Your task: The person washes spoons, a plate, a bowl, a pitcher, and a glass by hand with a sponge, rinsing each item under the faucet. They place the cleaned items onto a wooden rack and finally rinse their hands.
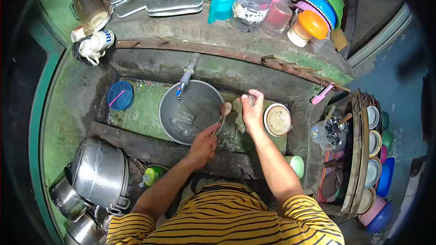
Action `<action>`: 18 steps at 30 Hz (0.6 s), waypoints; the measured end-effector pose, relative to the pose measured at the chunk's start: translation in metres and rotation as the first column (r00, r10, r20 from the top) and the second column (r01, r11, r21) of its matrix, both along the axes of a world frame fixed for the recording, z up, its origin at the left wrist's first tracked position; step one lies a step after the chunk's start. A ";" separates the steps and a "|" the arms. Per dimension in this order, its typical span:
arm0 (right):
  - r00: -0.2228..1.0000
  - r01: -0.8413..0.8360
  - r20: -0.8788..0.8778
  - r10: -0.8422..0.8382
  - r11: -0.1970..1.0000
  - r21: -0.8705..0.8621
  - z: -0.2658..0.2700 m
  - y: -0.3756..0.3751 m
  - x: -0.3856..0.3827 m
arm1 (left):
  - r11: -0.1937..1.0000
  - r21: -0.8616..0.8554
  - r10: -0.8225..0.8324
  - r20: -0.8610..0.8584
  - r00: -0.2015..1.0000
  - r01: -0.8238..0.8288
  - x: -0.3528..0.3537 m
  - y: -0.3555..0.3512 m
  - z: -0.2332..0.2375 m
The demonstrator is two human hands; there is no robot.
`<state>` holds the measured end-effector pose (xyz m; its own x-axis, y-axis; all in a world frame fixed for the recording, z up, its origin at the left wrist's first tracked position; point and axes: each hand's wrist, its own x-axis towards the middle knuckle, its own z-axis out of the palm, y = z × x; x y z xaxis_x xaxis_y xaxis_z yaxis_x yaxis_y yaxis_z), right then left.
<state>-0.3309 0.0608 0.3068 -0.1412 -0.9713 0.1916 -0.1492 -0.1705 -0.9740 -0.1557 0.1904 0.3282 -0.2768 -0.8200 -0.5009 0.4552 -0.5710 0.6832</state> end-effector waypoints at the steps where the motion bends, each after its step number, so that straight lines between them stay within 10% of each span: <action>1: 0.986 -0.123 0.118 0.121 0.992 0.006 -0.002 0.008 0.002 | 1.000 -0.001 0.003 -0.002 1.000 -0.003 -0.004 -0.002 0.002; 3: 0.895 -0.230 -0.393 0.211 0.973 -0.001 0.029 0.035 0.017 | 0.998 0.063 0.016 0.061 0.998 -0.020 -0.016 -0.006 0.005; 5: 0.825 -0.263 -0.548 0.140 0.953 -0.152 0.012 0.028 0.015 | 0.999 -0.033 -0.032 0.090 0.995 0.035 -0.022 0.002 -0.001; 9: 0.777 -0.415 -0.560 0.287 0.903 -0.113 0.005 0.014 -0.015 | 0.984 -0.124 -0.105 0.178 0.978 0.128 -0.030 0.007 -0.001; 11: 0.897 -0.109 -0.443 0.008 0.973 -0.205 0.007 0.025 -0.009 | 0.970 -0.193 -0.099 0.243 0.965 0.148 -0.041 0.005 0.002; 13: 0.870 -0.049 -0.479 -0.117 0.946 -0.321 0.004 0.035 -0.011 | 0.859 -0.346 0.022 0.762 0.647 0.379 -0.055 0.009 0.003; 18: 0.941 0.033 -0.311 -0.136 0.948 -0.316 0.012 0.031 -0.042 | 0.854 -0.380 0.039 0.728 0.685 0.356 -0.085 0.021 0.003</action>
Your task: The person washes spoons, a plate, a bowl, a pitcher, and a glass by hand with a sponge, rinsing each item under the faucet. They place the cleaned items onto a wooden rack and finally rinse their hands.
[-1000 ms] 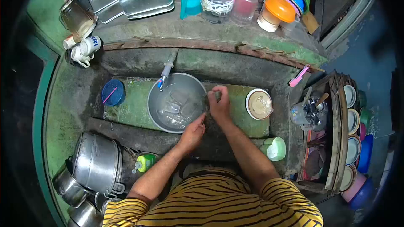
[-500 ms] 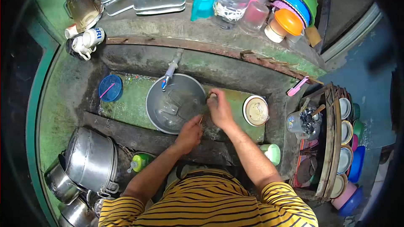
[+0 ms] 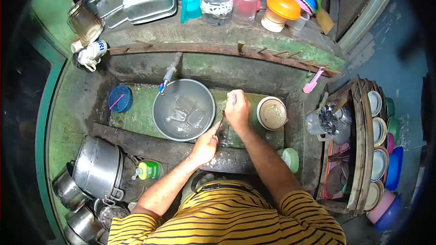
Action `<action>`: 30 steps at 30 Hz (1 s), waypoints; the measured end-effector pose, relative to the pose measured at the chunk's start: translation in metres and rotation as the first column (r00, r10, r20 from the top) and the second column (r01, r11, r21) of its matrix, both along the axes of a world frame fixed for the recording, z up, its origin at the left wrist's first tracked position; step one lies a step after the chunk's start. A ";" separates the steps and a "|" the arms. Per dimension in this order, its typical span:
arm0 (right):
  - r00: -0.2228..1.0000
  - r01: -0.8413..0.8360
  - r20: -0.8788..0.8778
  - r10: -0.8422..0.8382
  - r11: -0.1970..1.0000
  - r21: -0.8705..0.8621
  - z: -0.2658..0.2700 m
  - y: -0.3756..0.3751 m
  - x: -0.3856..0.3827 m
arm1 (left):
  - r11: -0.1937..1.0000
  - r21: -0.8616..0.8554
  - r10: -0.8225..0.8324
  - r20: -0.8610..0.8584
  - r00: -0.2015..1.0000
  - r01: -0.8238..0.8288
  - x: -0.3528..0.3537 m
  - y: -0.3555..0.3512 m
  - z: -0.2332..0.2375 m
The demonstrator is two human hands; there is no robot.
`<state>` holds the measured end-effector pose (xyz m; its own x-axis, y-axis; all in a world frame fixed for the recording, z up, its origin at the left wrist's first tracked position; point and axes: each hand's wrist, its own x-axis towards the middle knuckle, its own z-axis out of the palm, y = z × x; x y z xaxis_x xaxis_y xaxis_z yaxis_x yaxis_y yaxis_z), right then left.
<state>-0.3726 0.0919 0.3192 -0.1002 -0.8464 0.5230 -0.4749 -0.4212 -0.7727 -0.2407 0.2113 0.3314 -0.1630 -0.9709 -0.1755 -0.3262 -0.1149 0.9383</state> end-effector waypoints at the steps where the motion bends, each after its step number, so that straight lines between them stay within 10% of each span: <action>1: 0.998 0.046 -0.034 -0.048 0.998 -0.051 0.005 0.007 -0.002 | 0.999 0.017 0.031 -0.018 0.999 -0.031 -0.008 0.000 0.001; 5: 0.971 -0.079 -0.225 0.082 0.997 0.022 -0.004 0.019 -0.033 | 0.999 -0.042 -0.027 0.118 0.993 0.032 -0.034 0.016 0.004; 6: 0.996 -0.040 -0.078 0.050 0.991 0.126 -0.001 0.017 -0.040 | 0.947 -0.320 0.024 0.122 0.992 0.016 -0.044 0.014 -0.002; 8: 0.973 -0.080 0.231 0.019 0.962 0.260 -0.002 0.011 -0.058 | 0.997 0.072 0.020 -0.187 0.982 -0.006 -0.046 0.015 -0.013; 11: 0.232 -0.796 0.972 -0.036 0.568 0.210 0.025 0.033 -0.089 | 0.908 0.419 0.203 -0.482 0.853 0.020 -0.051 0.015 0.029; 14: -0.229 -0.961 0.968 -0.099 0.184 -0.208 -0.010 0.020 -0.105 | 0.730 0.495 0.281 -0.846 0.453 0.472 -0.040 0.022 0.020; 15: -0.454 -0.888 0.879 -0.146 -0.004 -0.459 -0.026 0.010 -0.108 | 0.716 0.490 0.238 -0.841 0.485 0.497 -0.043 0.024 0.014; 19: -0.402 -0.905 0.916 0.017 0.143 -0.400 -0.024 -0.010 -0.104 | 0.731 0.453 0.365 -0.892 0.268 0.511 -0.063 0.033 0.009; 23: -0.276 -0.922 0.911 -0.306 0.351 -0.162 0.005 0.042 -0.066 | 0.818 0.547 0.422 -0.782 0.458 0.180 -0.057 0.015 -0.004; 25: 0.200 -0.853 0.978 -0.058 0.480 0.203 -0.022 0.052 -0.047 | 0.842 0.537 0.431 -0.728 0.533 0.052 -0.051 0.008 -0.024; 27: 0.416 -0.819 0.909 -0.003 0.433 0.376 -0.027 0.047 -0.037 | 0.952 0.306 0.184 -0.550 0.815 -0.009 -0.036 0.009 -0.051; 30: 0.698 -0.700 0.675 0.240 0.426 0.573 -0.045 0.028 -0.017 | 0.930 0.324 0.321 -0.480 0.817 -0.175 -0.015 0.006 -0.096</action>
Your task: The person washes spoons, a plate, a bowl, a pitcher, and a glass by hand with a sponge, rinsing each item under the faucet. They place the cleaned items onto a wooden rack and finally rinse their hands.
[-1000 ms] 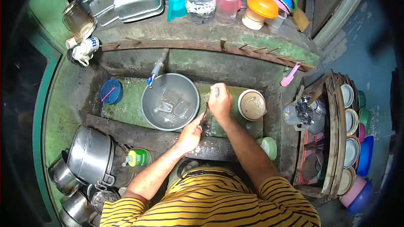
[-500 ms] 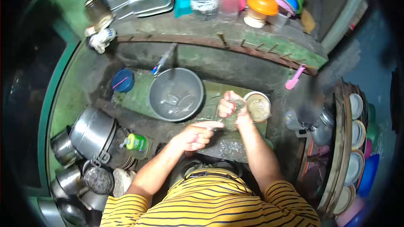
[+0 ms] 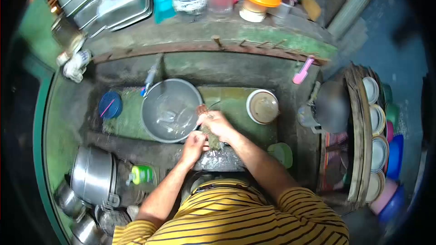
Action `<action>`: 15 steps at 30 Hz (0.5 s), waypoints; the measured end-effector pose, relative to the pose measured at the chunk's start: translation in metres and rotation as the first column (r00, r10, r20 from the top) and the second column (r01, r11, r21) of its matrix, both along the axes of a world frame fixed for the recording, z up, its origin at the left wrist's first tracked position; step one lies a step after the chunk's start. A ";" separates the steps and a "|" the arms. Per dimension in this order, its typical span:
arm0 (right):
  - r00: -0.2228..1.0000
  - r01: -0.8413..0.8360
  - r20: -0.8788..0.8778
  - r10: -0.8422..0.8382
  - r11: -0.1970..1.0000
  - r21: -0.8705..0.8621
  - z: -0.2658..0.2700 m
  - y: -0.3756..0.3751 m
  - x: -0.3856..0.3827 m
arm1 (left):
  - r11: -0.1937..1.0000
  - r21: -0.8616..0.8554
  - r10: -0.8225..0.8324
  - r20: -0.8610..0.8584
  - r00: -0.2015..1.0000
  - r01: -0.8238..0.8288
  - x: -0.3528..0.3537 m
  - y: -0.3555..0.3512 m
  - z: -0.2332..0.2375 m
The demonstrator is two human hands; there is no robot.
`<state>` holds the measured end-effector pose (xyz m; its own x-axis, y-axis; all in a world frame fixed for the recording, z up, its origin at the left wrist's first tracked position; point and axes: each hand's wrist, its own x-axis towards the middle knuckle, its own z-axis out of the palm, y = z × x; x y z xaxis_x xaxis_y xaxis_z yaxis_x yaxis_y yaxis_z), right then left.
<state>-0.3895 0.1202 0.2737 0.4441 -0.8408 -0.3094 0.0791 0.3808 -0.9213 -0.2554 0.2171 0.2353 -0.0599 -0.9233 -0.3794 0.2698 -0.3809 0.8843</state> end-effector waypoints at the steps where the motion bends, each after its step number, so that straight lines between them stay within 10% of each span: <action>1: 0.992 -0.113 -0.040 0.119 0.983 0.142 -0.005 -0.006 0.006 | 0.997 0.014 0.070 -0.056 0.996 -0.069 0.008 -0.007 0.009; 3: 0.923 -0.333 -0.135 0.360 0.924 0.188 -0.001 -0.010 0.027 | 0.992 0.027 0.127 -0.185 0.975 -0.124 0.025 -0.028 0.021; 7: 0.951 -0.308 0.073 0.300 0.906 0.288 -0.029 -0.002 0.068 | 0.995 0.096 0.052 -0.220 0.974 -0.031 0.100 -0.073 -0.022; 8: 0.916 -0.396 0.058 0.398 0.868 0.298 -0.044 0.000 0.073 | 0.947 0.153 0.315 -0.248 0.916 -0.284 0.097 -0.083 -0.030; 15: 0.834 -0.304 -0.373 0.407 0.902 0.306 -0.072 0.000 0.018 | 0.854 0.165 0.510 -0.073 0.857 -0.493 0.148 -0.103 -0.123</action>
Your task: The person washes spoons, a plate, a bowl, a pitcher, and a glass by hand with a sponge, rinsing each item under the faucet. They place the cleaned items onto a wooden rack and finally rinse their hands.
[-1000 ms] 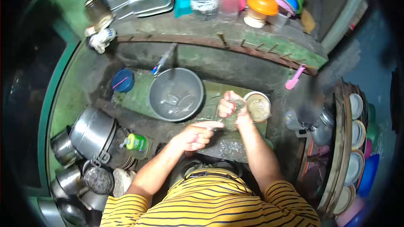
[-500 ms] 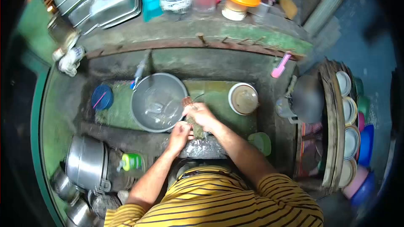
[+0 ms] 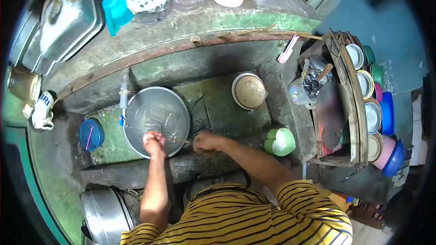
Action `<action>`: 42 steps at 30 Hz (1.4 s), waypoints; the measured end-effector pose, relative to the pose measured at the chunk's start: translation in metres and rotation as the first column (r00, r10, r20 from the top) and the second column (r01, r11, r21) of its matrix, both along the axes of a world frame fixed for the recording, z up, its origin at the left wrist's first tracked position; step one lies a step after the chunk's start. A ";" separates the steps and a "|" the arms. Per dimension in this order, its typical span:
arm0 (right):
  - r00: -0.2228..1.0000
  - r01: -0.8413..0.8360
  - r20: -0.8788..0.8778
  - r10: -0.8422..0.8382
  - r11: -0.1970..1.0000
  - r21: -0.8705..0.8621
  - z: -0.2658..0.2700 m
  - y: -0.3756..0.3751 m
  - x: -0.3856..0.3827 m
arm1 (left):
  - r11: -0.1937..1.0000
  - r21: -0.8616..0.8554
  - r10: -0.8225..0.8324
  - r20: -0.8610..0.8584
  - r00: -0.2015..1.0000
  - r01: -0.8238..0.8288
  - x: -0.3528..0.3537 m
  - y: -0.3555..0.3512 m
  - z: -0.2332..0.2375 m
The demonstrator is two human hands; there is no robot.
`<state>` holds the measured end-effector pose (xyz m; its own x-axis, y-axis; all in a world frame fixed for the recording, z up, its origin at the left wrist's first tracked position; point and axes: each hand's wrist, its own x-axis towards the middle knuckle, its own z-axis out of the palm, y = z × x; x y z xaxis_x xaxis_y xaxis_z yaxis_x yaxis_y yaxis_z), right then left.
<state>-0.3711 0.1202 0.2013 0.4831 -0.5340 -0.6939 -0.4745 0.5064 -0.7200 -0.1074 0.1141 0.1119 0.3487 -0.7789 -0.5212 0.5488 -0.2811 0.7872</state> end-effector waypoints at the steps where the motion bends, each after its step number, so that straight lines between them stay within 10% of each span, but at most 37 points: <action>1: 0.995 0.085 -0.053 -0.084 0.996 0.018 -0.008 -0.001 -0.019 | 0.991 0.041 0.120 0.082 0.989 -0.124 0.003 -0.003 -0.005; 4: 0.871 0.469 -0.130 -0.474 0.881 -0.067 -0.067 -0.007 -0.104 | 0.978 0.112 0.147 0.228 0.963 -0.176 0.037 -0.003 -0.051; 6: 0.629 0.751 -0.294 -0.719 0.660 -0.005 -0.143 -0.025 -0.176 | 0.981 0.131 0.131 0.103 0.986 -0.144 0.071 0.006 -0.074; 7: 0.391 0.906 -0.097 -0.915 0.402 -0.130 -0.178 -0.023 -0.214 | 0.971 0.153 0.149 0.222 0.964 -0.185 0.068 0.008 -0.069; 9: 0.210 0.901 -0.226 -0.951 0.278 -0.333 -0.128 -0.040 -0.228 | 0.925 0.301 0.144 0.289 0.946 -0.233 0.062 0.011 -0.047; 12: 0.384 0.801 -0.487 -0.785 0.545 -0.246 -0.267 -0.056 -0.303 | 0.935 0.259 0.156 0.313 0.937 -0.242 0.060 0.030 -0.043; 14: 0.007 0.959 -0.459 -0.888 0.136 -0.248 -0.231 -0.073 -0.291 | 0.968 0.158 0.148 0.274 0.950 -0.196 0.057 0.050 -0.043; 20: 0.190 0.944 -0.051 -0.980 0.197 -0.265 -0.198 -0.081 -0.295 | 0.953 0.206 0.126 0.404 0.906 -0.224 -0.001 0.094 -0.003; 23: 0.247 0.963 0.016 -0.969 0.244 -0.112 -0.268 -0.067 -0.333 | 0.946 0.223 0.120 0.426 0.897 -0.233 -0.022 0.106 0.002; 26: 0.347 0.878 -0.037 -0.937 0.338 -0.338 -0.280 -0.060 -0.334 | 0.958 0.176 0.133 0.430 0.893 -0.227 -0.039 0.114 0.015; 30: 0.376 0.909 -0.183 -0.908 0.400 -0.118 -0.257 -0.059 -0.350 | 0.957 0.188 0.123 0.433 0.893 -0.223 -0.050 0.120 0.022; 31: 0.227 0.973 -0.149 -0.962 0.218 0.072 -0.319 -0.057 -0.375 | 0.959 0.178 0.126 0.434 0.892 -0.222 -0.050 0.123 0.022; 35: -0.031 0.993 -0.145 -0.989 -0.014 -0.113 -0.346 -0.058 -0.357 | 0.953 0.214 0.105 0.431 0.896 -0.215 -0.062 0.125 0.025; 37: 0.394 0.892 -0.148 -0.907 0.417 -0.177 -0.267 -0.058 -0.347 | 0.954 0.219 0.095 0.428 0.899 -0.205 -0.068 0.126 0.030; 38: 0.398 0.891 -0.147 -0.906 0.420 -0.173 -0.250 -0.059 -0.341 | 0.953 0.219 0.098 0.432 0.897 -0.209 -0.069 0.130 0.031; 40: 0.208 0.932 0.024 -0.978 0.206 0.297 -0.244 -0.071 -0.340 | 0.966 0.197 0.073 0.407 0.911 -0.165 -0.067 0.132 0.030; 42: 0.283 0.916 -0.091 -0.955 0.240 0.321 -0.236 -0.084 -0.341 | 0.967 0.193 0.075 0.401 0.913 -0.164 -0.065 0.136 0.031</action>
<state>-0.7117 0.0362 -0.0349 -0.1554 -0.4687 -0.8696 0.5346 0.7003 -0.4730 -0.1726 0.2499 0.1424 0.6410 -0.6011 -0.4772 0.2529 -0.4217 0.8708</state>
